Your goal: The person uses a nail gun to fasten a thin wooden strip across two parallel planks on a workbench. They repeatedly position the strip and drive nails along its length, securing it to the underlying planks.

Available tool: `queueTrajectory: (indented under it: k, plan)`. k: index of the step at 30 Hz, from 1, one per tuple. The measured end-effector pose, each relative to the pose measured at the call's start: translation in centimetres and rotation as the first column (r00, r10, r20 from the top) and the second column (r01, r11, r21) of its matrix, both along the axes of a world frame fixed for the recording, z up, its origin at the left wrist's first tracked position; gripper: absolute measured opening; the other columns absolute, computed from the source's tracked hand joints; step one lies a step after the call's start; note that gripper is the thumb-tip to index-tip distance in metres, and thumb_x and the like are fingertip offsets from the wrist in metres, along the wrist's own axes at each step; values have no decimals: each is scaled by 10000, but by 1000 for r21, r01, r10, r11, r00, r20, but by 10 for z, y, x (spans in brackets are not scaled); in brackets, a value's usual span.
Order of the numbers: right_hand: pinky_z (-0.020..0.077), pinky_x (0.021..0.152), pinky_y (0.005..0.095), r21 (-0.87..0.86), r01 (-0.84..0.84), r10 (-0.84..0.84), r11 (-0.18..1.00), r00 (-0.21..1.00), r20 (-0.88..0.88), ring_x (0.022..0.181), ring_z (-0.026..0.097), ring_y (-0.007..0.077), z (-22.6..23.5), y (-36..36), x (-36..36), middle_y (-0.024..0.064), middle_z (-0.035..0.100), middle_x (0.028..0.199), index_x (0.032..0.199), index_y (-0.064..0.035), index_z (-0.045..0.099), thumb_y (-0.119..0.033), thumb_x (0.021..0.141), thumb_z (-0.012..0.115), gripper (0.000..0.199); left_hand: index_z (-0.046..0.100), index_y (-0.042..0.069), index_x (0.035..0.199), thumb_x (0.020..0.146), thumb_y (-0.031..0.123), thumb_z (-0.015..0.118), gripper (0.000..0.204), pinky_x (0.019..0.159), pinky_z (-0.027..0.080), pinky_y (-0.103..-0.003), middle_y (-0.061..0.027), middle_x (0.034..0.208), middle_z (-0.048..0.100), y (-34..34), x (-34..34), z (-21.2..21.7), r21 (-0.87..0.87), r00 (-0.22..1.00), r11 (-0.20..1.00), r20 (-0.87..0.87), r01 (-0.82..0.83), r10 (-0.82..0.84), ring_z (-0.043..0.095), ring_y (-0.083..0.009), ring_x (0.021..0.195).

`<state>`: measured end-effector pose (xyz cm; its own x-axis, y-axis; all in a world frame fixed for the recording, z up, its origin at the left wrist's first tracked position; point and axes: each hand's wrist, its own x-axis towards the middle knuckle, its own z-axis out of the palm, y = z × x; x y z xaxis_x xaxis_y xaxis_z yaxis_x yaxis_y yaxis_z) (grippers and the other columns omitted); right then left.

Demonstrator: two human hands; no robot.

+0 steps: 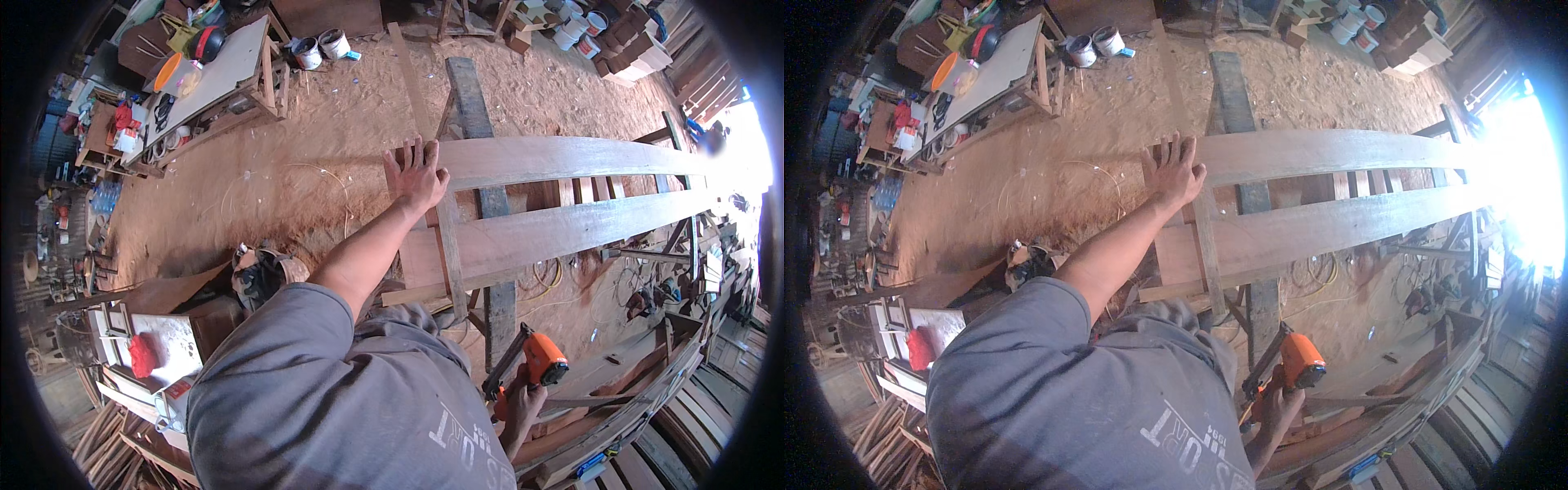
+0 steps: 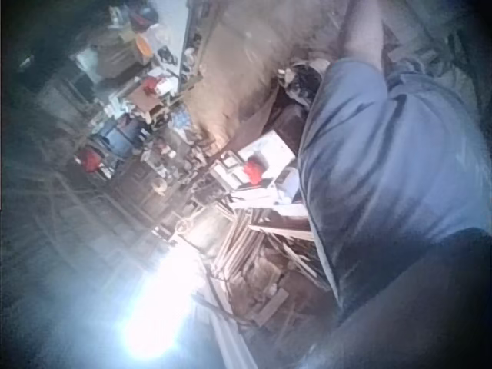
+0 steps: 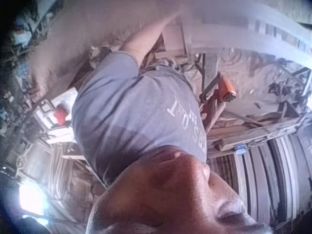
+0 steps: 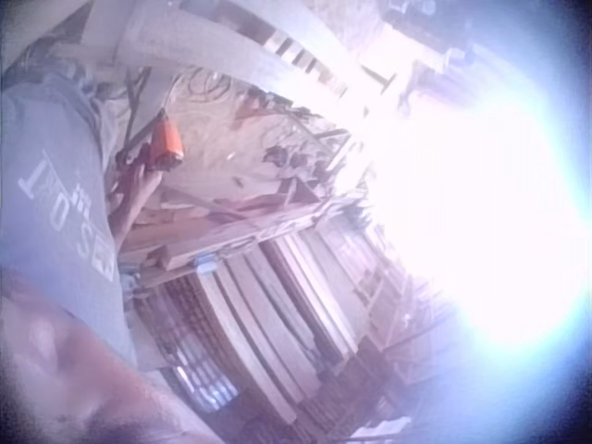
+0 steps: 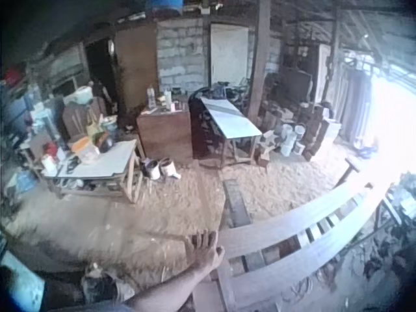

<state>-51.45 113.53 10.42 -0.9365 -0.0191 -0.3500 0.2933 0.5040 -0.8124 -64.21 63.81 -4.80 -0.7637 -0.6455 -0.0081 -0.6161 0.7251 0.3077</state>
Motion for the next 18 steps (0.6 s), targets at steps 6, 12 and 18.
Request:
queueTrajectory:
  k: [6, 12, 18]
  plan:
    - [452, 572, 317, 114, -97, 95, 989, 995, 23, 629, 584, 98, 6, -20, 3, -16, 617, 734, 1118, -24, 729, -231, 1112, 730, 207, 335, 212, 1787, 1121, 527, 490, 753, 1300, 6, -833, -199, 1865, 251, -5, -4, 13, 11, 999, 1000, 52, 10, -11, 187, -425, 1733]
    - [498, 637, 346, 215, -162, 171, 963, 985, -24, 686, 648, 132, 34, -59, 27, 18, 679, 777, 1244, -23, 750, -199, 1096, 713, 233, 470, 321, 1719, 1112, 645, 561, 694, 1329, 324, -613, -263, 1622, 594, -65, -8, -23, 125, 992, 986, -70, 111, -103, 513, -483, 1550]
    - [567, 772, 424, 314, -211, 198, 926, 977, 75, 853, 758, 250, 43, -71, 79, 154, 793, 949, 1294, 1, 742, -161, 1042, 744, 299, 426, 330, 1738, 1110, 669, 561, 726, 1096, 560, -567, -249, 1508, 695, -112, -14, -16, 257, 937, 901, -60, 348, -345, 668, -514, 1354]
